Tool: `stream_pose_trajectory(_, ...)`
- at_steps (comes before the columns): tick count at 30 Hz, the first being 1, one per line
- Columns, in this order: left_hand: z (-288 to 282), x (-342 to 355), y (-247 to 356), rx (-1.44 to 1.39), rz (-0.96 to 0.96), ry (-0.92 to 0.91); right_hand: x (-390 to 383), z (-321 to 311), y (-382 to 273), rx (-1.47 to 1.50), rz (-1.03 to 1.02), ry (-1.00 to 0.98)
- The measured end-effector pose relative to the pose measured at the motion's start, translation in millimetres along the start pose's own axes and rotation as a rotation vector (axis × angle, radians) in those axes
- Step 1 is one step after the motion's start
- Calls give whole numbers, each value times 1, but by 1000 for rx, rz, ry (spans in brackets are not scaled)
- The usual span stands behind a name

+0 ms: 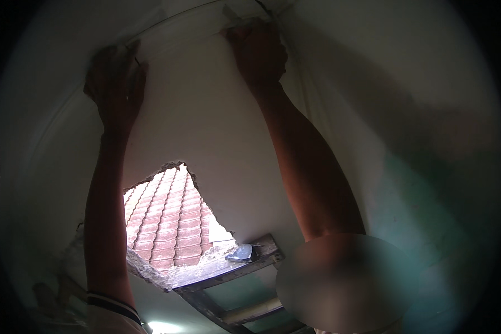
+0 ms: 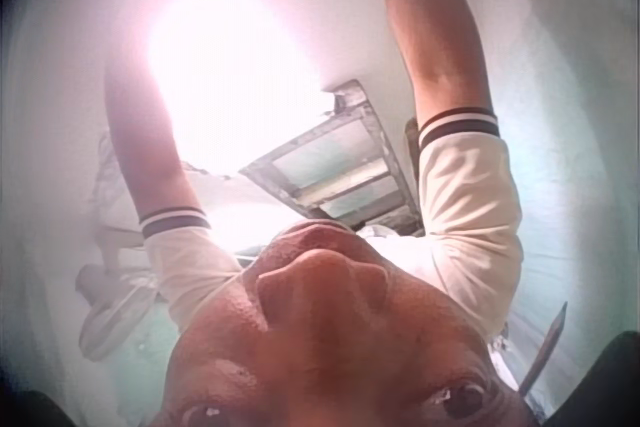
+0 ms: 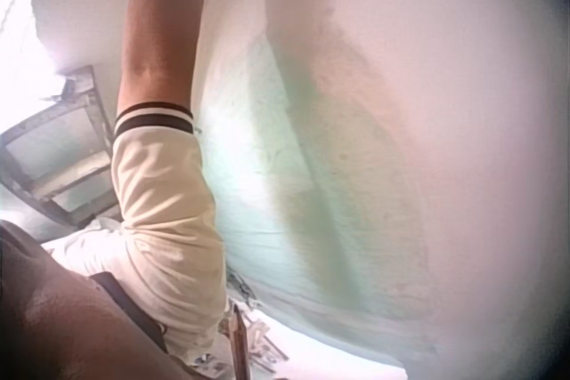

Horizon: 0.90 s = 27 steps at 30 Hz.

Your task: The person prepares a white cornice piece by rubbing its edge, then carries it to a wall and aligns it near the ceiling. They use a pencil to mark the wall along the cornice profile and adjust the piece to fit the corner.

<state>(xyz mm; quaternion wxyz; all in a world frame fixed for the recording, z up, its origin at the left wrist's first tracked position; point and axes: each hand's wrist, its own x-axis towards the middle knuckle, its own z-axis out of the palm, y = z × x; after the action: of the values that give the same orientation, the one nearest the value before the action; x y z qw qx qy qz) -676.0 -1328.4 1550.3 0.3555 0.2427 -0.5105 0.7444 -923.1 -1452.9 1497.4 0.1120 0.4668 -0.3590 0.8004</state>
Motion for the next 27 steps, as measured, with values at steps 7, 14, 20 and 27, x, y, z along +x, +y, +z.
stream_pose_trajectory(7,-3,2,1,-14,-22,-28,-2,-6,-3,41,1,-8)
stream_pose_trajectory(14,-4,1,0,-25,-15,-16,-2,-9,-7,42,26,-45)
stream_pose_trajectory(20,3,1,-5,-162,14,18,0,-3,-2,-33,-60,-19)
stream_pose_trajectory(27,-3,1,2,-46,-14,7,-2,-8,-7,14,69,-82)
